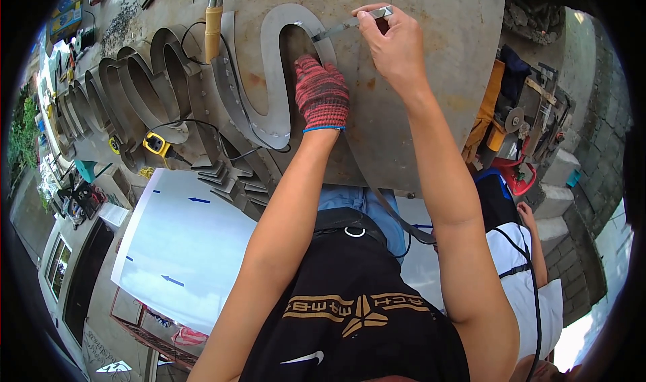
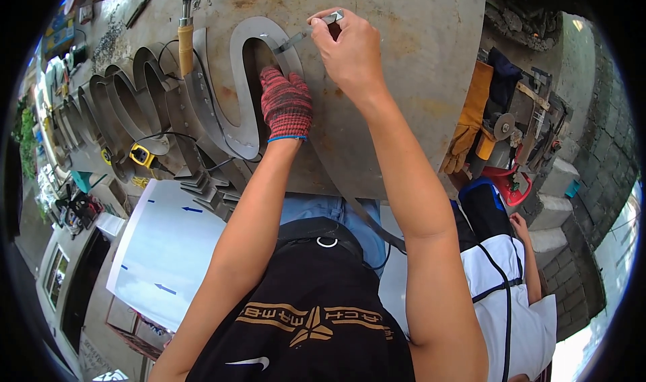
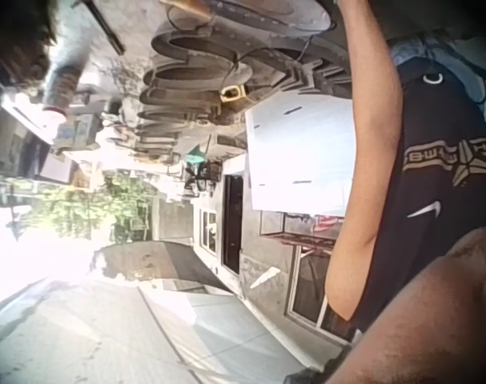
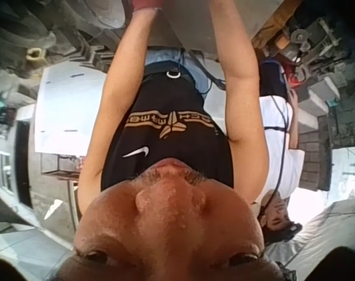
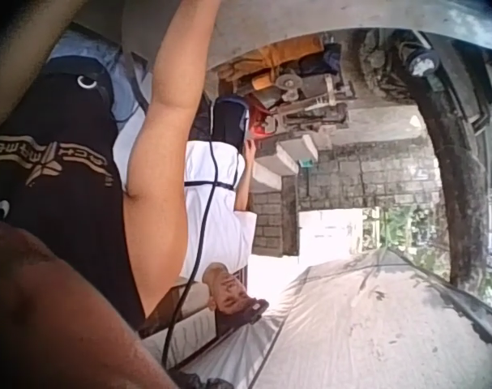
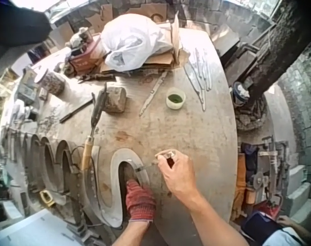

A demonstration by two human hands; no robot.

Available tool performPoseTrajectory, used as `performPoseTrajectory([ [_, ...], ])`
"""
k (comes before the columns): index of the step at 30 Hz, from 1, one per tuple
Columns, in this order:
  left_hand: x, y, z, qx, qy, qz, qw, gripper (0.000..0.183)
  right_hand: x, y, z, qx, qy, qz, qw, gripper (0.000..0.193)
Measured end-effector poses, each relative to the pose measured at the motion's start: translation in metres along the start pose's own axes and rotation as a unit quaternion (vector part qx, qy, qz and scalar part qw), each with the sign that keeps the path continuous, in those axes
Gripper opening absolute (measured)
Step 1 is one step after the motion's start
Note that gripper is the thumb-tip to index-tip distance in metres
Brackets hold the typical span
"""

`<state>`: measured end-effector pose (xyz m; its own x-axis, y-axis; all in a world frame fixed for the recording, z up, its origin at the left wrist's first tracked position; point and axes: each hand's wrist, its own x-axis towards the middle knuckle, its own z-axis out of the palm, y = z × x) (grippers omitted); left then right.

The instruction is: Fabricating large metal sign letters by attaching side strips using a heat bonding tool or soldering iron.

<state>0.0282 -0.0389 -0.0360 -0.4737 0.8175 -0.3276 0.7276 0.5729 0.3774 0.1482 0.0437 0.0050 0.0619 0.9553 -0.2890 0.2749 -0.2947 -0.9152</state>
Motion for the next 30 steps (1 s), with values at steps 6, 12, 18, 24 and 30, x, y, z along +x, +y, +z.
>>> performPoseTrajectory([
  [6,0.000,0.000,0.002,0.015,0.004,0.003,1.000,0.035,0.016,-0.014,0.005,-0.010,0.004,-0.034,0.999,0.024],
  [12,0.002,0.000,0.001,0.010,-0.023,-0.018,1.000,0.039,0.028,-0.024,-0.010,0.034,0.053,-0.061,0.996,0.026],
  [18,0.001,-0.005,0.006,0.023,-0.018,-0.011,1.000,0.042,0.109,-0.050,-0.077,-0.037,0.241,-0.143,0.959,0.021],
  [24,0.000,0.001,0.007,0.020,-0.037,-0.011,0.999,0.044,0.173,-0.010,-0.089,-0.031,0.287,-0.090,0.953,0.020],
  [30,0.001,-0.006,0.008,0.028,-0.010,0.006,1.000,0.045,0.186,0.004,-0.080,-0.012,0.232,-0.061,0.971,0.020],
])
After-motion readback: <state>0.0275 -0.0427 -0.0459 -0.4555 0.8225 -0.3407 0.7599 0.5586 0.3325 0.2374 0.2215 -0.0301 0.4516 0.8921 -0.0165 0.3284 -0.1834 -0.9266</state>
